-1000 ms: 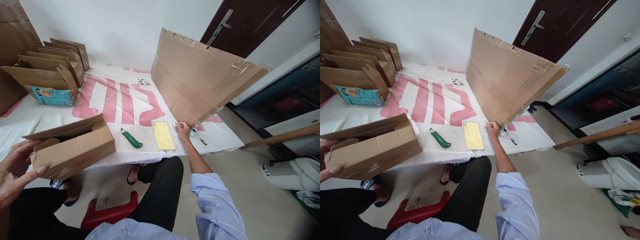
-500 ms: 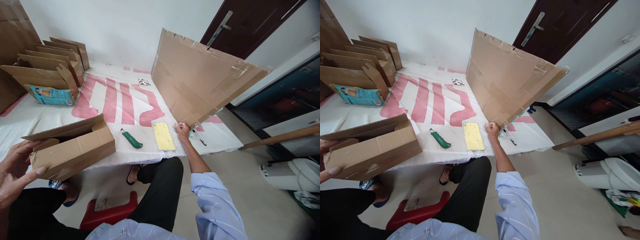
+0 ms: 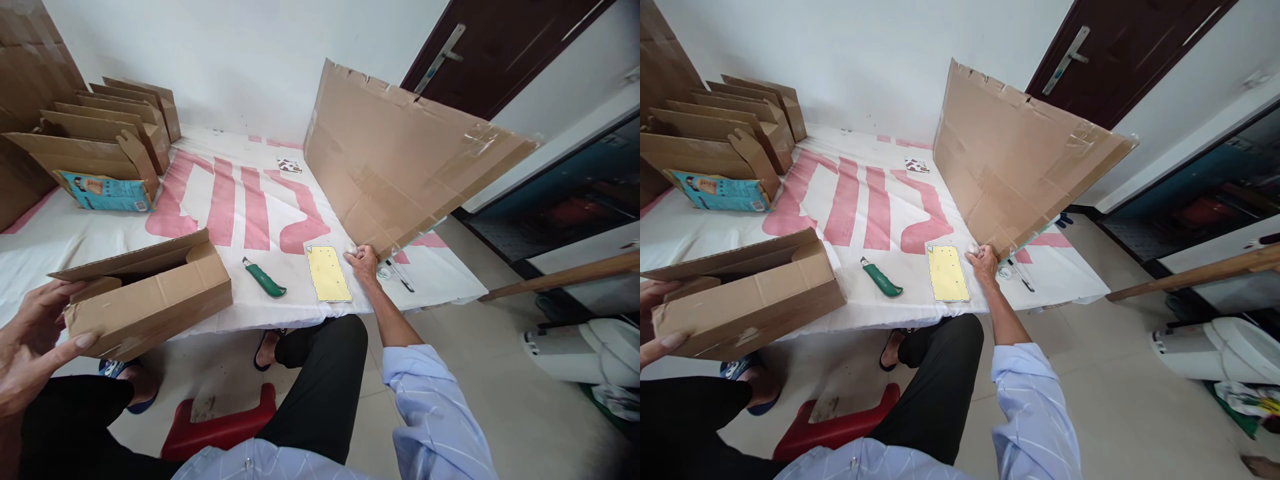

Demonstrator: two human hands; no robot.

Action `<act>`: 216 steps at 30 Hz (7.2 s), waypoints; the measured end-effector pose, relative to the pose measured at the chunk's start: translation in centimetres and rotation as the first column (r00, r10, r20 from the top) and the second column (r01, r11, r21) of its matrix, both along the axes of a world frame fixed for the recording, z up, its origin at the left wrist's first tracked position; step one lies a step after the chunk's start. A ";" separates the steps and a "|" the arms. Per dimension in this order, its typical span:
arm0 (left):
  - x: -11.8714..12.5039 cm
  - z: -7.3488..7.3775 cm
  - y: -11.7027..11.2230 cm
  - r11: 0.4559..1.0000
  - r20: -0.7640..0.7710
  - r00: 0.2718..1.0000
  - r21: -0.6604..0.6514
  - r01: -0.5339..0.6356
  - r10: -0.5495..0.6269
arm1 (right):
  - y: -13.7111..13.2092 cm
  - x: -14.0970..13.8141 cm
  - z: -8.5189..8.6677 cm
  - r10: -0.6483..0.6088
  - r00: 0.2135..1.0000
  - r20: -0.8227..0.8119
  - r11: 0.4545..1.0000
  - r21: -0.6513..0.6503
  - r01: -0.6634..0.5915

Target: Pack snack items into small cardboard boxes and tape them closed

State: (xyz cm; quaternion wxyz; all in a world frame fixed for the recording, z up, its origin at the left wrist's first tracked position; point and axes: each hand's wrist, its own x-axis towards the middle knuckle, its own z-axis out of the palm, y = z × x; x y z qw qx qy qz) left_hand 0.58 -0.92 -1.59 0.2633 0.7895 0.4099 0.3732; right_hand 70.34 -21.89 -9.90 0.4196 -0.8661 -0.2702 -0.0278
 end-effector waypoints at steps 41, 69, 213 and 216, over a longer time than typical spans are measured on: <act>1.5 2.4 -0.8 0.992 0.085 0.996 -0.123 0.015 -0.005 | 2.4 -2.0 2.1 0.042 0.938 0.344 0.876 -0.464 0.132; 1.1 1.8 1.0 0.930 0.186 0.931 -0.139 0.341 -0.314 | 7.7 -18.3 13.3 0.543 0.711 0.446 0.809 -0.052 -0.585; 7.8 -1.6 8.5 0.877 0.422 0.824 -0.123 0.465 -0.378 | 6.3 -34.5 22.8 0.779 0.458 -0.428 0.625 0.586 -0.515; 10.4 -0.8 11.8 0.865 0.436 0.806 -0.110 0.490 -0.401 | 5.1 -35.0 21.6 0.778 0.436 -0.452 0.627 0.605 -0.491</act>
